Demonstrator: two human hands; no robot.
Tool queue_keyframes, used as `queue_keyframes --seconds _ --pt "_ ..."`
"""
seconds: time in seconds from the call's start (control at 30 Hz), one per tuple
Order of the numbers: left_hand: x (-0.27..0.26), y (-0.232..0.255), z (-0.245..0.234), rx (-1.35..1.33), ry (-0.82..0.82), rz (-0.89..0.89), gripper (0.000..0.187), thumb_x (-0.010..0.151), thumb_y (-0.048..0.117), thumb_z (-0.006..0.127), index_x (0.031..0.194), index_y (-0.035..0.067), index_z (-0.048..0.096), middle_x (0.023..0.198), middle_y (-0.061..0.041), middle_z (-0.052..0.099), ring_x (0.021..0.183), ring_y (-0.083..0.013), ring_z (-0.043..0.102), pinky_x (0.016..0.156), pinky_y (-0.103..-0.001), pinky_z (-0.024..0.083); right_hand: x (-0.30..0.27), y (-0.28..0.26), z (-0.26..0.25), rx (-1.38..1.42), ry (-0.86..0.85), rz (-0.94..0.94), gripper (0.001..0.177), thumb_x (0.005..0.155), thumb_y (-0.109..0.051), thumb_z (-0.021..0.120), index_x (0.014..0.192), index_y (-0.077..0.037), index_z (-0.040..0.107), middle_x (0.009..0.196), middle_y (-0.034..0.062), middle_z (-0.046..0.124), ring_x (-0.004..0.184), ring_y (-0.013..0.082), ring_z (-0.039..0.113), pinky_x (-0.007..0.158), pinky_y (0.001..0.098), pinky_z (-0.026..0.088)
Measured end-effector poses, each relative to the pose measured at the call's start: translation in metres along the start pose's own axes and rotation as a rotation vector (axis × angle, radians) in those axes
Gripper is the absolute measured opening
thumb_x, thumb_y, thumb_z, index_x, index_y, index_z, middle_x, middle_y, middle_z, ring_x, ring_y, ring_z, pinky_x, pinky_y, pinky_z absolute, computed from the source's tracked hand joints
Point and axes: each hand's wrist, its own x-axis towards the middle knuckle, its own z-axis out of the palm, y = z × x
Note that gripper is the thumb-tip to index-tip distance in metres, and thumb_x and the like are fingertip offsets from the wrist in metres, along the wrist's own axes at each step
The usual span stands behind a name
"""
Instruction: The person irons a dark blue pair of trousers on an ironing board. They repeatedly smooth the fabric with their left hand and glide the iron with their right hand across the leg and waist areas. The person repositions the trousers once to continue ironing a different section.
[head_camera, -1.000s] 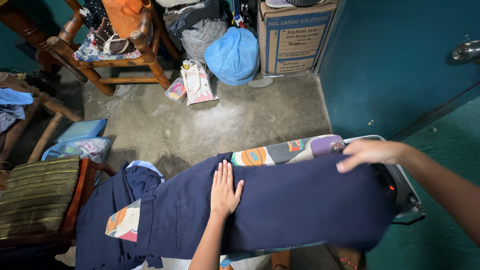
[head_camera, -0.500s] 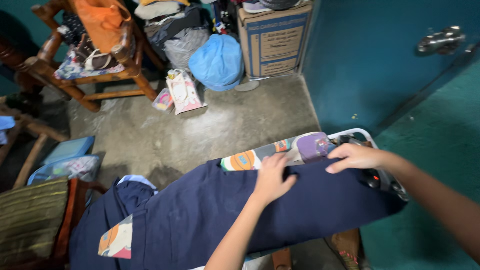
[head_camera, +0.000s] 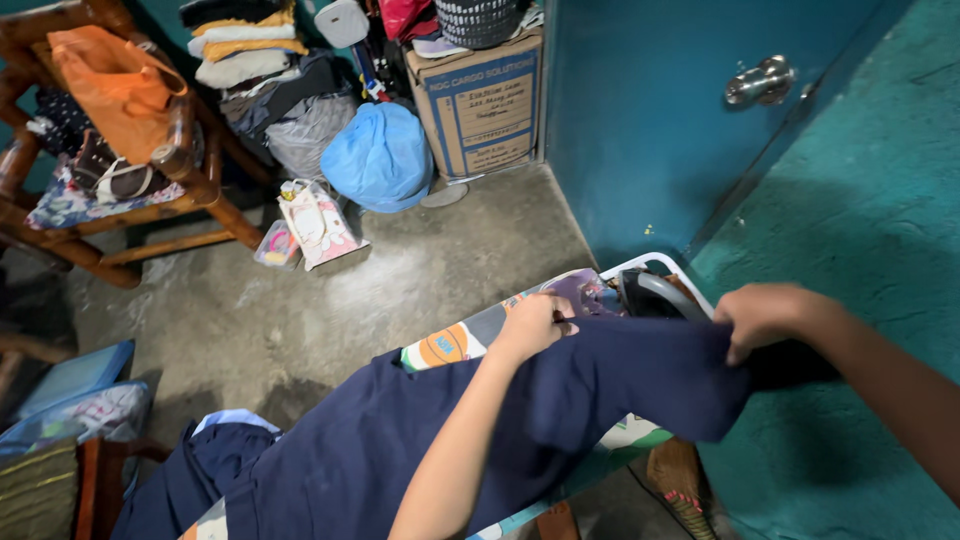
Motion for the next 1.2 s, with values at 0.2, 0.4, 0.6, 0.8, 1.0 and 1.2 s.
queue_keyframes --seconds 0.2,0.4,0.6,0.8,1.0,1.2 --pt "0.016 0.011 0.052 0.159 0.074 -0.015 0.019 0.068 0.016 0.082 0.086 0.011 0.078 0.096 -0.011 0.072 0.090 -0.0343 0.071 0.080 -0.045 0.057 -0.023 0.006 0.033 -0.234 0.962 -0.086 0.033 0.064 -0.016 0.071 0.097 -0.016 0.071 0.097 0.0092 0.075 0.103 0.0313 0.071 0.100 0.0510 0.052" --pt "0.022 -0.002 0.079 0.216 -0.007 -0.346 0.029 0.082 0.024 0.073 0.107 0.010 0.071 0.096 -0.018 0.074 0.096 -0.0358 0.071 0.086 -0.046 0.055 -0.019 -0.048 0.101 -0.212 0.689 -0.052 0.023 0.089 -0.009 0.057 0.111 -0.014 0.054 0.093 0.0096 0.069 0.075 0.0287 0.075 0.059 0.0423 0.060" --pt "0.028 -0.066 0.128 -0.706 0.005 -0.682 0.031 0.093 0.021 0.055 0.121 0.007 0.057 0.099 -0.010 0.070 0.078 -0.0210 0.071 0.069 -0.038 0.063 0.030 -0.084 0.216 -0.043 0.531 -0.820 0.069 0.078 -0.034 0.082 0.124 0.005 0.049 0.099 0.0252 0.064 0.084 0.0416 0.070 0.063 0.0489 0.059" --pt "0.011 -0.073 0.140 -0.795 0.070 -0.622 0.053 0.084 0.009 0.080 0.128 0.006 0.050 0.107 -0.010 0.063 0.083 -0.0146 0.063 0.067 -0.031 0.056 0.053 -0.098 0.204 0.209 0.482 -0.308 0.022 0.099 -0.033 0.060 0.105 -0.013 0.064 0.102 0.0090 0.069 0.098 0.0311 0.071 0.085 0.0447 0.057" --pt "0.007 -0.078 0.146 -0.781 0.147 -0.507 0.080 0.070 0.001 0.085 0.140 0.010 0.048 0.113 -0.012 0.062 0.086 -0.0174 0.066 0.069 -0.033 0.058 0.057 -0.094 0.192 0.275 0.775 -0.314 0.053 0.076 -0.027 0.074 0.123 -0.007 0.058 0.116 0.0186 0.055 0.101 0.0411 0.062 0.076 0.0491 0.054" --pt "-0.006 -0.026 0.110 -0.136 0.104 -0.446 0.076 0.077 0.027 0.086 0.140 0.011 0.046 0.107 -0.016 0.071 0.098 -0.0320 0.069 0.086 -0.042 0.055 0.062 -0.065 0.179 0.353 0.737 -0.217 0.042 0.086 -0.032 0.072 0.122 -0.013 0.060 0.114 0.0131 0.059 0.108 0.0339 0.063 0.094 0.0441 0.052"
